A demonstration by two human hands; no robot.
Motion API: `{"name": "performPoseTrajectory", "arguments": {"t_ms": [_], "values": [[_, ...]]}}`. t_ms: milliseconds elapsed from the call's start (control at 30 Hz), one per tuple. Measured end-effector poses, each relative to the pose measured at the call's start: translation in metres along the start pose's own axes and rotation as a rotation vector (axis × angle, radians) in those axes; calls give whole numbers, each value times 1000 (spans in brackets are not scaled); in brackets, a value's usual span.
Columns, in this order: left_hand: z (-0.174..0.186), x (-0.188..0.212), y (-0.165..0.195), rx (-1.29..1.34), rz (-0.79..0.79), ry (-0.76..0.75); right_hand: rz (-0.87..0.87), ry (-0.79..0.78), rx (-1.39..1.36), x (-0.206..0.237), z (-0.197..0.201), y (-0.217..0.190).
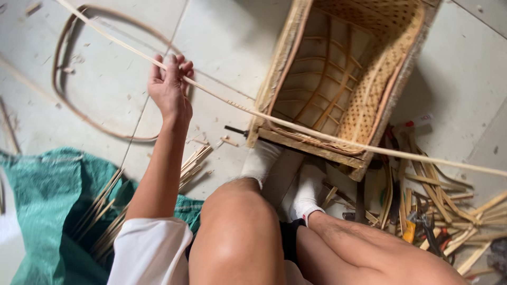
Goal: The person sits on the floor repairing a woven bamboo basket. They apply glue along the basket rim, trim edges with a knife, cut bamboo strips with pliers, weave and press new strips into the basket body, and tap the strips into place with a hammer.
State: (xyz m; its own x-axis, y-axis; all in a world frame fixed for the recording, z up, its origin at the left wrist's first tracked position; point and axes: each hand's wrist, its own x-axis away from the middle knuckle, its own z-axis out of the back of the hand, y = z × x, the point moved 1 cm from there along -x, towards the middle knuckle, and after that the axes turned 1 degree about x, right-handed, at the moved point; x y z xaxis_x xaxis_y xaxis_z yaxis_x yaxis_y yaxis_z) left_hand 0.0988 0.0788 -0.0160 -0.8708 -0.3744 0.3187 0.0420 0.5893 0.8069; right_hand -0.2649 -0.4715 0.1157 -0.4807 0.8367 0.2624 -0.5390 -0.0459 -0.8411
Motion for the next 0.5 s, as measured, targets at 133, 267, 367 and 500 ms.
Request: {"name": "performPoseTrajectory", "arguments": {"t_ms": [133, 267, 367, 500], "values": [[-100, 17, 8, -455, -463, -429, -30, 35, 18, 11, 5, 11], [-182, 25, 4, -1039, -648, -682, -31, 40, 25, 22, -19, -7], [-205, 31, -7, -1181, -727, -837, 74, 5, 37, -10, -73, -64], [-198, 37, -24, -1341, -806, -961, 545, -22, 38, -154, -188, -167]]}}
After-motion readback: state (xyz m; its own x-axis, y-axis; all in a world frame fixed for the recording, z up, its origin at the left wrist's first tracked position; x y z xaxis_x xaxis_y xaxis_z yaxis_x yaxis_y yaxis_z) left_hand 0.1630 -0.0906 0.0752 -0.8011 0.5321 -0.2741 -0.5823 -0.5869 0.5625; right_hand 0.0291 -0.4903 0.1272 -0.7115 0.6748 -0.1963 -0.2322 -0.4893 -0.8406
